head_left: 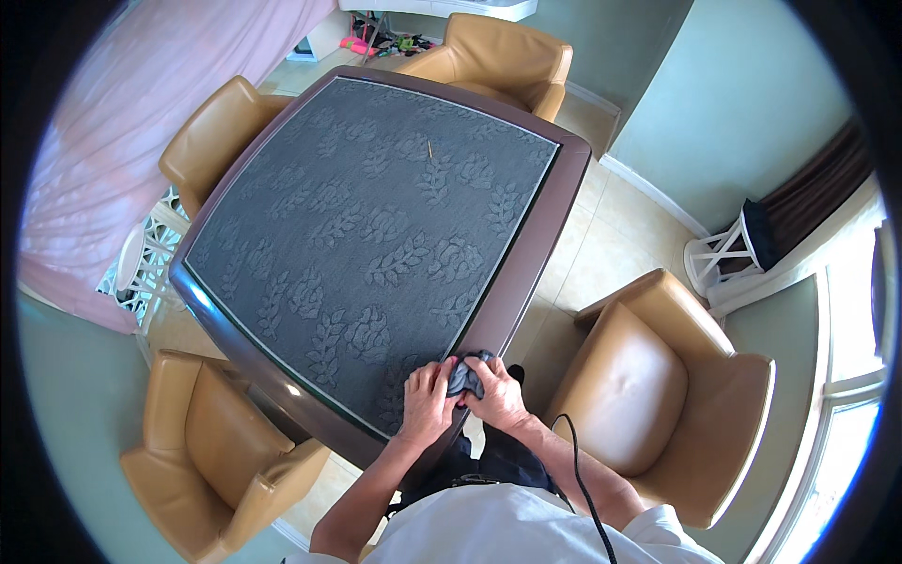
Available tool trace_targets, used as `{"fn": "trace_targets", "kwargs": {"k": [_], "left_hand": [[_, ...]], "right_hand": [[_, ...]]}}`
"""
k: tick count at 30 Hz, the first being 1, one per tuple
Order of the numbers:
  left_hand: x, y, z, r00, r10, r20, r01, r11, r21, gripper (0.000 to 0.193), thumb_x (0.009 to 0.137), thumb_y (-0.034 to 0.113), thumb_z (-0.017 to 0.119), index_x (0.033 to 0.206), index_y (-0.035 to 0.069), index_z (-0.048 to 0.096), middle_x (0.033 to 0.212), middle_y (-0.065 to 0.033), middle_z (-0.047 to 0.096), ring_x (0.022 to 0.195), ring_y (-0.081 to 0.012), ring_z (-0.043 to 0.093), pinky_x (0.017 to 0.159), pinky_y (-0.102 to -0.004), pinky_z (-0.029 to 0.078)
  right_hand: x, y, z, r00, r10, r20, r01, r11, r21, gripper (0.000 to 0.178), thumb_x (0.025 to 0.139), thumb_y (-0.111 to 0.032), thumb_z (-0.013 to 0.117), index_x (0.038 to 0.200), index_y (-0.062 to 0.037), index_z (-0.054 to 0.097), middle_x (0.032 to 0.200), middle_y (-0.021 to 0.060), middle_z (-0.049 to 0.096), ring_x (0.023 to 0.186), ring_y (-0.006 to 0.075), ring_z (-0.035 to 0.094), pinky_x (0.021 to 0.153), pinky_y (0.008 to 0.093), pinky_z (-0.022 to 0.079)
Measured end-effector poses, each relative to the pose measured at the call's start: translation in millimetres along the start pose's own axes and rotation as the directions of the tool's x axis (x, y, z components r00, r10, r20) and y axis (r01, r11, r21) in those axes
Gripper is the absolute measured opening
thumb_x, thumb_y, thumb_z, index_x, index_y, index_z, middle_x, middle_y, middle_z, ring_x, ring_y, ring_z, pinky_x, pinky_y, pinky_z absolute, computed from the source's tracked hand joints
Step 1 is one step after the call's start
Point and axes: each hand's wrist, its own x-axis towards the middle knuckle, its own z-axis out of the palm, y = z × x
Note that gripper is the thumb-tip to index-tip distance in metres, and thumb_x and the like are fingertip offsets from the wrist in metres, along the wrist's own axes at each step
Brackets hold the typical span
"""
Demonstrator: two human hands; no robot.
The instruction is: The person wipes the surface of a dark dining table and then cleans the armrests and seat of a tan leather chair using a pink and gray cloth. The person moves around the furniture to reach different areas.
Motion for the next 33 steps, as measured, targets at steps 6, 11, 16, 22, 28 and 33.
{"fn": "trace_targets", "kwargs": {"k": [6, 11, 16, 22, 28, 33], "left_hand": [[96.3, 12.1, 38.8, 0.999, -0.031, -0.011, 0.031, 0.999, 0.012, 0.064, 0.091, 0.022, 0.066, 0.15, 0.003, 0.047, 0.128, -0.0185, 0.054, 0.113, -0.0401, 0.052, 0.098, -0.0515, 0.043], [177.4, 11.8, 74.2, 0.998, -0.049, -0.036, 0.049, 0.999, -0.014, 0.066, 0.088, 0.016, 0.068, 0.149, 0.003, 0.047, 0.127, -0.0193, 0.055, 0.113, -0.0406, 0.052, 0.099, -0.0522, 0.043], [236.1, 16.2, 96.2, 0.997, -0.063, -0.036, 0.063, 0.998, -0.01, 0.069, 0.084, 0.009, 0.071, 0.149, 0.005, 0.047, 0.127, -0.0193, 0.055, 0.115, -0.0408, 0.052, 0.1, -0.0519, 0.044], [248.5, 17.6, 100.4, 0.995, -0.078, -0.056, 0.078, 0.997, 0.007, 0.07, 0.083, 0.009, 0.072, 0.149, 0.007, 0.048, 0.127, -0.018, 0.056, 0.113, -0.0405, 0.054, 0.098, -0.0516, 0.045], [247.4, 18.7, 101.2, 0.996, -0.06, -0.066, 0.06, 0.998, -0.012, 0.066, 0.084, 0.01, 0.071, 0.147, 0.006, 0.05, 0.127, -0.0174, 0.056, 0.113, -0.0399, 0.054, 0.098, -0.0507, 0.046], [241.9, 22.8, 103.5, 0.993, -0.027, -0.113, 0.03, 0.999, 0.02, 0.065, 0.085, 0.012, 0.072, 0.145, 0.004, 0.051, 0.127, -0.0178, 0.056, 0.113, -0.0388, 0.054, 0.097, -0.0498, 0.046]], "right_hand": [[71.1, 44.3, -40.2, 0.996, 0.071, -0.05, -0.07, 0.997, 0.008, 0.069, 0.069, -0.013, 0.081, 0.134, -0.017, 0.058, 0.121, 0.0185, 0.06, 0.106, 0.0404, 0.067, 0.089, 0.045, 0.059], [135.4, 79.6, -74.7, 0.989, 0.134, -0.063, -0.132, 0.991, 0.028, 0.068, 0.07, -0.013, 0.078, 0.135, -0.0175, 0.058, 0.121, 0.0183, 0.06, 0.106, 0.0399, 0.067, 0.089, 0.0444, 0.058], [179.7, 108.8, -97.3, 0.981, 0.16, -0.109, -0.157, 0.987, 0.028, 0.068, 0.071, -0.014, 0.079, 0.135, -0.0202, 0.058, 0.121, 0.0177, 0.059, 0.105, 0.04, 0.067, 0.088, 0.0452, 0.058], [196.0, 116.4, -105.8, 0.982, 0.18, -0.049, -0.18, 0.984, 0.009, 0.068, 0.071, -0.016, 0.079, 0.135, -0.0209, 0.057, 0.121, 0.0178, 0.059, 0.104, 0.0403, 0.068, 0.087, 0.0463, 0.059], [191.2, 119.8, -102.5, 0.983, 0.165, -0.082, -0.165, 0.986, 0.008, 0.069, 0.07, -0.017, 0.078, 0.135, -0.0198, 0.056, 0.122, 0.0173, 0.059, 0.105, 0.0398, 0.067, 0.086, 0.047, 0.059], [183.0, 115.8, -104.3, 0.982, 0.165, -0.094, -0.166, 0.986, -0.002, 0.072, 0.07, -0.013, 0.076, 0.137, -0.0181, 0.054, 0.124, 0.0182, 0.058, 0.112, 0.041, 0.063, 0.091, 0.0467, 0.057]]}}
